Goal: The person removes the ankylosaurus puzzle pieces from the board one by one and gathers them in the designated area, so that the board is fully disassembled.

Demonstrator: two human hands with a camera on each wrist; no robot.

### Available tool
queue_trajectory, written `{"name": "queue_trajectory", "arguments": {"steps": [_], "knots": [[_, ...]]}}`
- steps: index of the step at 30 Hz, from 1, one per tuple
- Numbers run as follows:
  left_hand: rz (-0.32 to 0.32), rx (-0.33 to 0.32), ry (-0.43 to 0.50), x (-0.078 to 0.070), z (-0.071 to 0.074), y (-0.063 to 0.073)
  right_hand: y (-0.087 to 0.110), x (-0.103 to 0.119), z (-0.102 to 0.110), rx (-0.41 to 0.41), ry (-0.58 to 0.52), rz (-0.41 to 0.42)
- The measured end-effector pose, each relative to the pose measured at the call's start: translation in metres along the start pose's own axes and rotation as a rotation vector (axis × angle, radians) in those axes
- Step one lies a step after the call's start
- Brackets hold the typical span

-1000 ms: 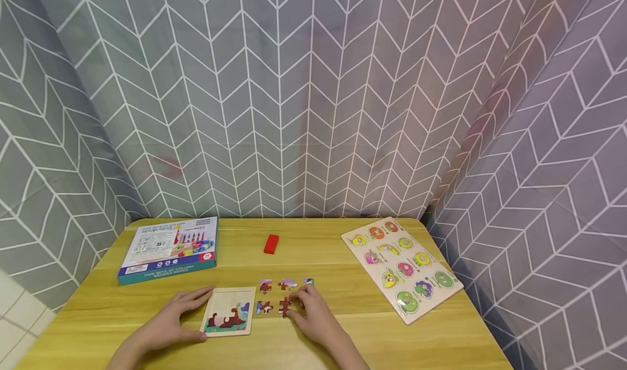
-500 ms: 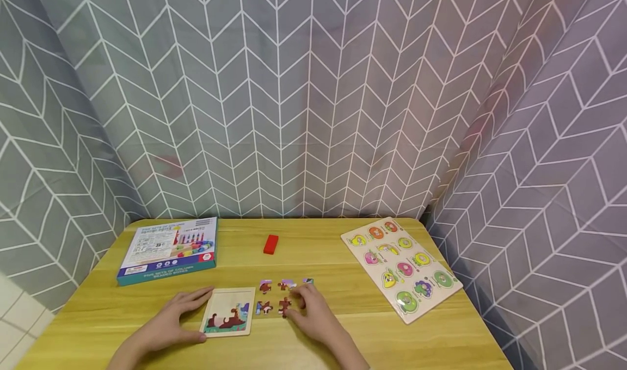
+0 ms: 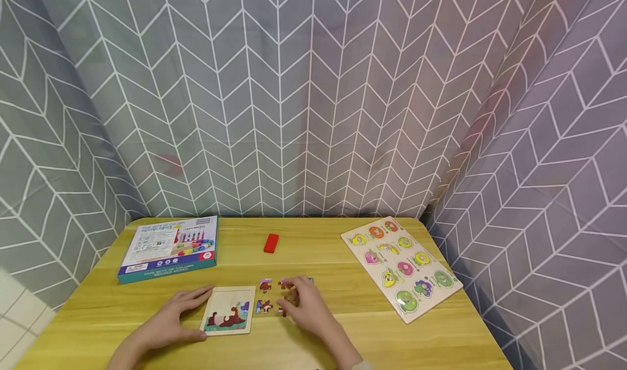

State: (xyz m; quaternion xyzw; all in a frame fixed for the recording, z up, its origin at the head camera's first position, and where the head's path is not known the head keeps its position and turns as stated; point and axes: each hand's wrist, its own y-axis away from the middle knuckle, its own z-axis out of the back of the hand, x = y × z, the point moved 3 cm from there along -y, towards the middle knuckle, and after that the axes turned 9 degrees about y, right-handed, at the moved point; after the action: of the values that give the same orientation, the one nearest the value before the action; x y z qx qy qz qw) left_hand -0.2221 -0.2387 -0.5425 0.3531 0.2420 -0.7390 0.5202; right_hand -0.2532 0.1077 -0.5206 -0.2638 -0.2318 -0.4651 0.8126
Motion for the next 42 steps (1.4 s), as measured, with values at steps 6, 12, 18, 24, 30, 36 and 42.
{"name": "queue_trajectory", "arguments": {"steps": [6,12,18,24,30,36,42], "knots": [[-0.003,0.002,0.011,-0.001,0.0,0.0,-0.013,0.021,-0.012,0.024,-0.052,0.032],[-0.008,-0.001,0.01,-0.003,0.001,0.001,-0.02,0.041,-0.032,0.072,-0.107,0.049],[-0.017,-0.008,-0.004,-0.003,0.0,0.001,-0.025,0.053,-0.048,0.099,-0.079,0.044],[-0.021,-0.007,-0.003,-0.001,0.0,0.001,-0.027,0.054,-0.061,0.122,0.034,0.044],[-0.025,-0.014,-0.006,-0.002,0.001,0.0,-0.025,0.055,-0.063,0.073,0.191,0.122],[-0.017,-0.011,-0.001,-0.001,0.001,-0.001,-0.024,0.055,-0.064,0.057,0.269,0.134],[-0.015,-0.008,-0.005,0.0,0.001,-0.001,-0.023,0.054,-0.065,0.066,0.267,0.119]]}}
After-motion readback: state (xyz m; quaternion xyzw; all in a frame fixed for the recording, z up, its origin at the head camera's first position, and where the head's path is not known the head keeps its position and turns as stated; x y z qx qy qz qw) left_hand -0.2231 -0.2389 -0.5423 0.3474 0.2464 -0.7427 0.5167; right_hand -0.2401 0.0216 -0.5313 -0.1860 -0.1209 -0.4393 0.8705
